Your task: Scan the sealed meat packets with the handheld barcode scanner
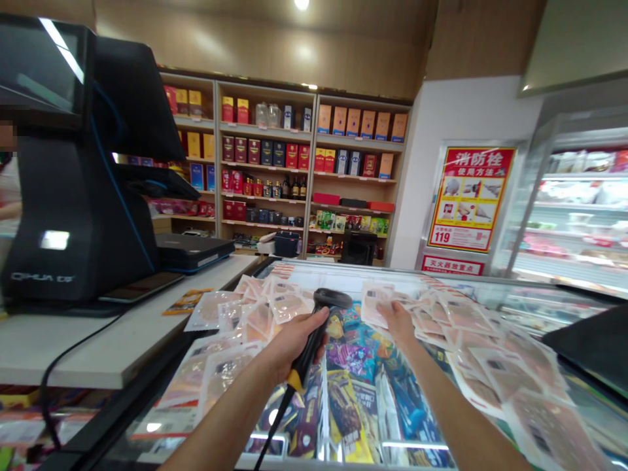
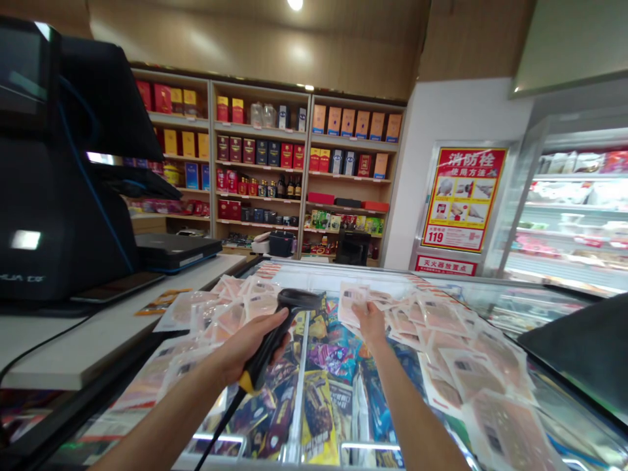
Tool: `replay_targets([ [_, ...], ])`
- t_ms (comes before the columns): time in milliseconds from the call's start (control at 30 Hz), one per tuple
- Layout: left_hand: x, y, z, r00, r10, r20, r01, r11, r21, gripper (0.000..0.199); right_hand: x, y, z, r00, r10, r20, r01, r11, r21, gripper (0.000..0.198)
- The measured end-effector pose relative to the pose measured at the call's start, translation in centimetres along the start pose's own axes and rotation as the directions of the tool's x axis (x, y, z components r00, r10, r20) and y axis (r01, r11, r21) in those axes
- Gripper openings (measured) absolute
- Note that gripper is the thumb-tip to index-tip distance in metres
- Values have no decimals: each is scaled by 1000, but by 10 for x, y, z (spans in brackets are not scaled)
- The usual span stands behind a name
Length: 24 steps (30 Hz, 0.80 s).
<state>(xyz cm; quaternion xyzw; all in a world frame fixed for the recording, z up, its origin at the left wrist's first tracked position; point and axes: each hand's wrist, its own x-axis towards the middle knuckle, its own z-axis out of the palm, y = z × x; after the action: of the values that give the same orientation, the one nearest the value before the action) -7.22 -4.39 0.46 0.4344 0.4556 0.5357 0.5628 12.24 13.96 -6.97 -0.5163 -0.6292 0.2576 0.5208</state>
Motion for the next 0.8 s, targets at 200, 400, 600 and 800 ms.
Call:
replay_targets([
  [200, -1, 7, 11, 999, 31, 42, -31, 1000, 3, 31, -3, -6, -3, 1000, -18, -14, 16, 995, -97, 32],
  [400, -4, 5, 3, 999, 38, 22, -38, 999, 3, 32, -2, -1, -2, 999, -8, -35, 5, 997, -71, 34],
  [600, -15, 12, -33, 970, 57, -236, -41, 996, 74, 34, -5, -11, 9, 999, 3, -33, -3, 1000, -5, 36],
  [800, -31, 21, -80, 891, 108, -440, -64, 991, 114, 37, -25, -55, 45, 997, -16, 72, 4, 987, 163, 38],
])
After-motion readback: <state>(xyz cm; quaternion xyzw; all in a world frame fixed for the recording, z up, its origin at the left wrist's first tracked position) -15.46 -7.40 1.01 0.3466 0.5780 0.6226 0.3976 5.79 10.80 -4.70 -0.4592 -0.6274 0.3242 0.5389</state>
